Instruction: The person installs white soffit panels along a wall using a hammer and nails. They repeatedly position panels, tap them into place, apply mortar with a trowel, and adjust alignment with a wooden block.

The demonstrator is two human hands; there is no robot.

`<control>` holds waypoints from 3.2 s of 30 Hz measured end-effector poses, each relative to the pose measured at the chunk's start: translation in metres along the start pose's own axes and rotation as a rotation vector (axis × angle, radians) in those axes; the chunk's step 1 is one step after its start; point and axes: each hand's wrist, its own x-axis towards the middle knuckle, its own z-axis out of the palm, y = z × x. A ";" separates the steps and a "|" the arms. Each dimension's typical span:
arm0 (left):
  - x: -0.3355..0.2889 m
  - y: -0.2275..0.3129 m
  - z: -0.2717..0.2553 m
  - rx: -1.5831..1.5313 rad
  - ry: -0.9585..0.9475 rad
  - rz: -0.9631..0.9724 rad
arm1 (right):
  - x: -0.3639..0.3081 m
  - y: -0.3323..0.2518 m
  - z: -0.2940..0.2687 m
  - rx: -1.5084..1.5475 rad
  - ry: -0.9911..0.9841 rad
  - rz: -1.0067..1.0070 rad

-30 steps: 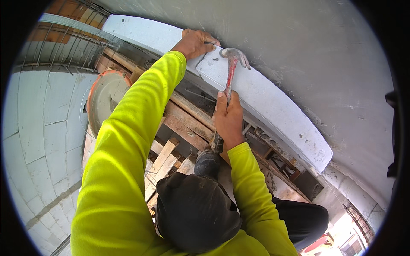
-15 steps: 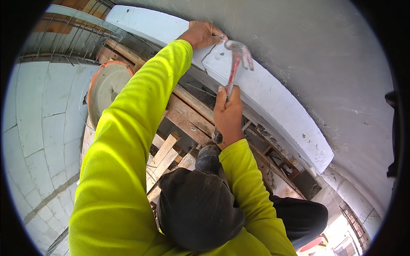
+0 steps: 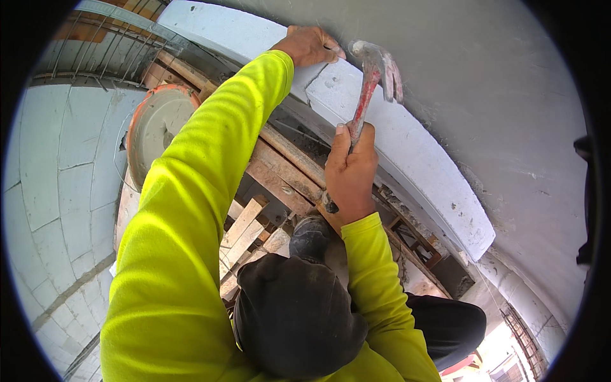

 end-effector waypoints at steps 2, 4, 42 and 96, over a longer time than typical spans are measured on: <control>-0.001 -0.001 0.001 0.005 0.019 0.043 | 0.000 0.000 -0.002 -0.135 -0.091 0.106; 0.000 -0.002 0.003 0.015 0.120 0.137 | 0.001 0.003 -0.002 -0.266 -0.148 0.139; -0.083 0.122 0.089 0.500 0.231 0.392 | -0.077 0.009 -0.383 -0.608 -0.590 0.128; -0.099 0.319 0.208 0.711 -0.073 0.748 | -0.304 0.088 -0.408 -0.280 0.649 0.588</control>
